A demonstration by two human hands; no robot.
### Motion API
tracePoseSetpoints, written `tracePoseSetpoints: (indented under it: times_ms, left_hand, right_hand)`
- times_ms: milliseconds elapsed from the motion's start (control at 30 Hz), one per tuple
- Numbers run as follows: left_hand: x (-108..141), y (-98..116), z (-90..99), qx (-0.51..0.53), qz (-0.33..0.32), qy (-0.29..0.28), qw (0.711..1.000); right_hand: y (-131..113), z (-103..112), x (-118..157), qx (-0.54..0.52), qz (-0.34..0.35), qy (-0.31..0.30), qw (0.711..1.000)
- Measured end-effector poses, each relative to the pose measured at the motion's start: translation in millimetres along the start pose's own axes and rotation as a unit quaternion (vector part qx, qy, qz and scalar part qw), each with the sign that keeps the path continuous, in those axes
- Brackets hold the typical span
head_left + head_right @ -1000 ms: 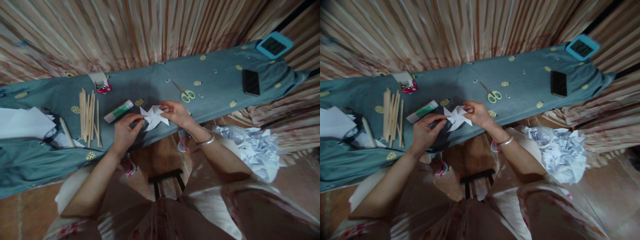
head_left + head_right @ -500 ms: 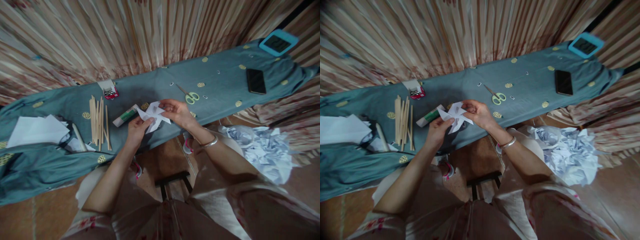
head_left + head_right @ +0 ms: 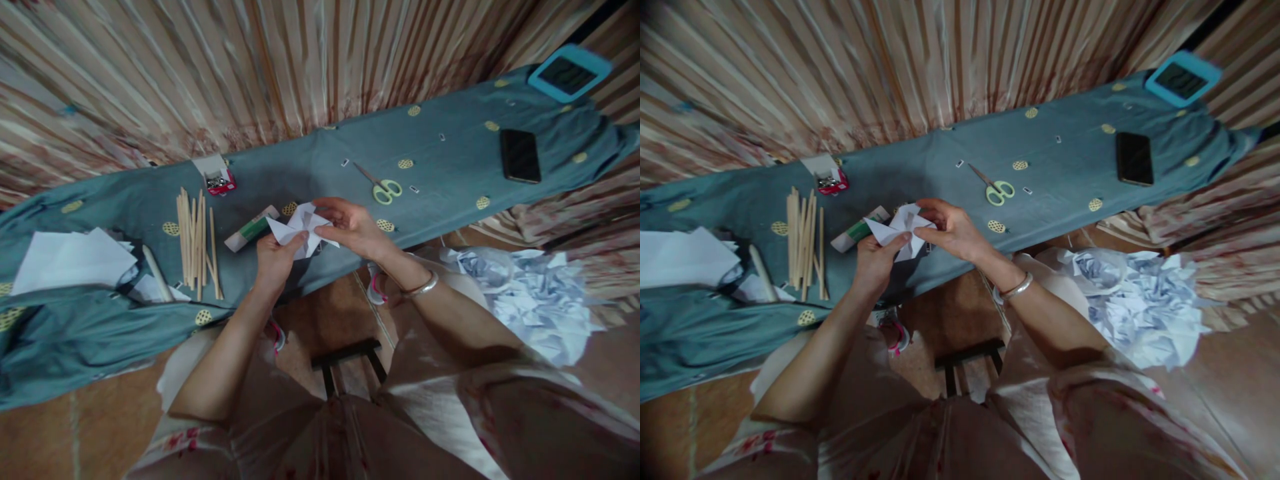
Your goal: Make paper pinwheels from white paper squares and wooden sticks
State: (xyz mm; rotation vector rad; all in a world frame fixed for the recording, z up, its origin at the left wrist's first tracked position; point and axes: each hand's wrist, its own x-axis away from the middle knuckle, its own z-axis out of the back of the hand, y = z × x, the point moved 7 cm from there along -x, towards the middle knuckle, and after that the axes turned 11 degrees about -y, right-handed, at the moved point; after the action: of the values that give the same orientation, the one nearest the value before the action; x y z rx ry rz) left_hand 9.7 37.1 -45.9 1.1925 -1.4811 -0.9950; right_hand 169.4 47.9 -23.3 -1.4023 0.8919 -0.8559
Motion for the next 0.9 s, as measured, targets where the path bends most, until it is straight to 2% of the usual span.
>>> tracePoseSetpoints:
  times_ms: [167, 633, 900]
  left_hand:
    - [1.5, 2.0, -3.5, -0.018, 0.002, -0.007, 1.0]
    - [-0.1, 6.4, -1.9, -0.015, -0.005, -0.032, 0.999]
    - [-5.4, 4.1, -0.5, 0.0, -0.021, -0.023, 1.0]
  right_hand:
    - [7.0, -2.8, -1.3, -0.018, -0.022, 0.014, 1.0]
    - [11.2, -5.8, -2.4, 0.015, -0.025, 0.067, 0.997]
    - [16.7, -2.5, -7.1, 0.023, -0.028, 0.094, 0.995]
